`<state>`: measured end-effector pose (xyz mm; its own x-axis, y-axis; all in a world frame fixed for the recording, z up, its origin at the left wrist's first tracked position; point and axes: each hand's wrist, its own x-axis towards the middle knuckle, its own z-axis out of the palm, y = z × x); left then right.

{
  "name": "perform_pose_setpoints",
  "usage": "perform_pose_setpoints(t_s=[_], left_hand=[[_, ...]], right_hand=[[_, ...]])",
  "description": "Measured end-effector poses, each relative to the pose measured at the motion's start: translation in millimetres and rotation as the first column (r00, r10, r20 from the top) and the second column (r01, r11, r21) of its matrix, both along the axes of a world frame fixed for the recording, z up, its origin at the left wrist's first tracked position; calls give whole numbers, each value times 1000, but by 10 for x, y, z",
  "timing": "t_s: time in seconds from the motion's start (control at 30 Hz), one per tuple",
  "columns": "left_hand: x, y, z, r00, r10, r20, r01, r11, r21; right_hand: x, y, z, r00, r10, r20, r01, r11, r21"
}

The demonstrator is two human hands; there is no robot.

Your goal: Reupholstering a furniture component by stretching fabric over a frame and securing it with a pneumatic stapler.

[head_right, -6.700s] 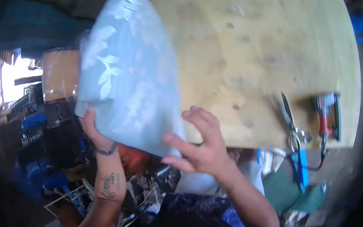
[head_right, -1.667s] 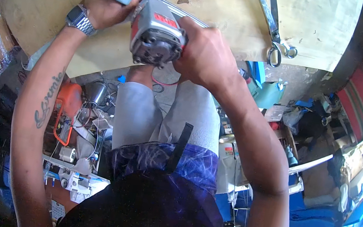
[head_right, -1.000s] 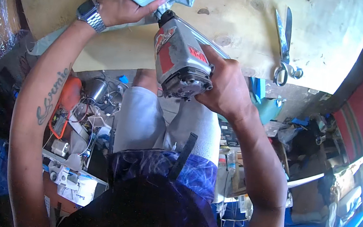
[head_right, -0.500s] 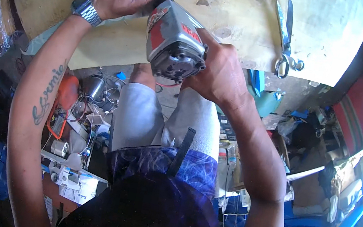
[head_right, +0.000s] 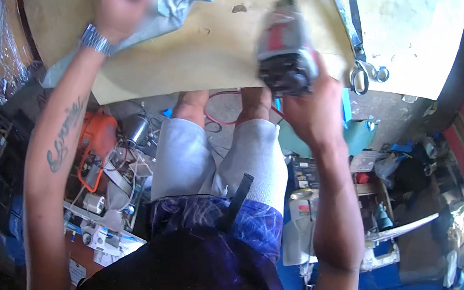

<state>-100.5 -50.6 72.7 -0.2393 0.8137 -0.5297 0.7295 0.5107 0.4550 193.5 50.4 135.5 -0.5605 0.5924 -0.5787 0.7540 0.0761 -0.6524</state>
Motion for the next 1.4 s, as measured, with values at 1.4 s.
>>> perform_pose_setpoints(t_s=[1.4], left_hand=[[115, 1190, -48, 869, -312, -384, 494, 599, 631]], right_hand=[[254, -461, 216, 898, -364, -247, 309, 921, -236]])
